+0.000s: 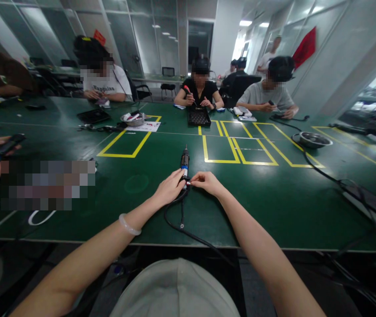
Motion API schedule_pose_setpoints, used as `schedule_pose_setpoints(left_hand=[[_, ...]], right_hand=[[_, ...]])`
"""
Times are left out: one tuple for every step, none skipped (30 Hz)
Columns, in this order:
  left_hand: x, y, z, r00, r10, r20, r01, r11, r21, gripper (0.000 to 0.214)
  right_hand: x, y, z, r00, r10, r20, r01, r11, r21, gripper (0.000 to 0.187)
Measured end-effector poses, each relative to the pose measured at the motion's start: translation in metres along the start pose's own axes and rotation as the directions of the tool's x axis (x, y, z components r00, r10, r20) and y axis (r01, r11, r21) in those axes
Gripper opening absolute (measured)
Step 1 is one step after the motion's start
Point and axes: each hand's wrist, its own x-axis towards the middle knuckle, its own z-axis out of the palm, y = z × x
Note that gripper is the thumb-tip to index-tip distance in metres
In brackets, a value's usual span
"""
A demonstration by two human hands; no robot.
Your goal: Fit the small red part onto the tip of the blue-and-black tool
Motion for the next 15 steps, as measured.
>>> schedule_pose_setpoints(left_hand=[[-0.001, 0.001, 0.000, 1.000, -0.004, 0.000, 0.004, 1.000, 0.011, 0.056], [-0.001, 0.003, -0.001, 1.000, -0.008, -0.003, 0.009, 1.000, 0.024, 0.058], [-0.001, 0.005, -0.002, 1.000, -0.013, -0.006, 0.013, 0.999, 0.038, 0.060], [0.000, 0.006, -0.002, 1.000, -0.018, -0.009, 0.019, 0.998, 0.052, 0.062], [0.000, 0.008, -0.003, 1.000, -0.026, -0.008, 0.026, 0.997, 0.069, 0.065], [0.001, 0.010, -0.003, 0.999, -0.037, -0.002, 0.037, 0.995, 0.089, 0.068], [0.002, 0.013, -0.004, 0.999, -0.049, 0.008, 0.048, 0.993, 0.112, 0.070], [0.004, 0.015, -0.004, 0.998, -0.062, 0.017, 0.059, 0.989, 0.139, 0.071], [0.006, 0.017, -0.004, 0.997, -0.076, 0.025, 0.070, 0.983, 0.168, 0.070], [0.008, 0.019, -0.005, 0.996, -0.088, 0.030, 0.081, 0.977, 0.197, 0.069], [0.010, 0.020, -0.005, 0.995, -0.099, 0.032, 0.090, 0.971, 0.222, 0.067], [0.012, 0.022, -0.005, 0.994, -0.106, 0.030, 0.096, 0.965, 0.243, 0.064], [0.013, 0.023, -0.006, 0.994, -0.110, 0.027, 0.099, 0.961, 0.257, 0.062], [0.014, 0.024, -0.006, 0.994, -0.110, 0.023, 0.100, 0.959, 0.264, 0.059], [0.015, 0.024, -0.006, 0.994, -0.109, 0.019, 0.100, 0.959, 0.266, 0.056]], right_hand=[[0.000, 0.000, -0.001, 1.000, 0.004, -0.002, -0.004, 1.000, -0.011, 0.023], [0.000, 0.000, -0.001, 1.000, 0.006, -0.002, -0.006, 1.000, -0.018, 0.021], [0.001, 0.000, -0.002, 1.000, 0.004, -0.001, -0.004, 1.000, -0.018, 0.020], [0.001, 0.000, -0.002, 1.000, 0.000, 0.002, 0.000, 1.000, -0.013, 0.019], [0.001, -0.001, -0.002, 1.000, -0.005, 0.004, 0.005, 1.000, -0.006, 0.018], [0.001, -0.002, -0.002, 1.000, -0.011, 0.004, 0.011, 1.000, 0.002, 0.018], [0.000, -0.003, -0.003, 1.000, -0.016, 0.002, 0.016, 1.000, 0.007, 0.019], [0.000, -0.004, -0.003, 1.000, -0.021, 0.000, 0.021, 1.000, 0.009, 0.019], [0.000, -0.005, -0.003, 1.000, -0.024, -0.001, 0.024, 1.000, 0.009, 0.020], [-0.001, -0.006, -0.003, 1.000, -0.026, -0.002, 0.026, 1.000, 0.009, 0.020], [-0.001, -0.007, -0.003, 1.000, -0.026, -0.002, 0.026, 1.000, 0.008, 0.021], [-0.002, -0.007, -0.003, 1.000, -0.025, 0.002, 0.025, 1.000, 0.008, 0.021], [-0.002, -0.008, -0.003, 1.000, -0.024, 0.008, 0.024, 1.000, 0.008, 0.021], [-0.002, -0.008, -0.003, 1.000, -0.024, 0.016, 0.024, 1.000, 0.011, 0.021], [-0.002, -0.008, -0.003, 0.999, -0.028, 0.022, 0.028, 0.999, 0.016, 0.021]])
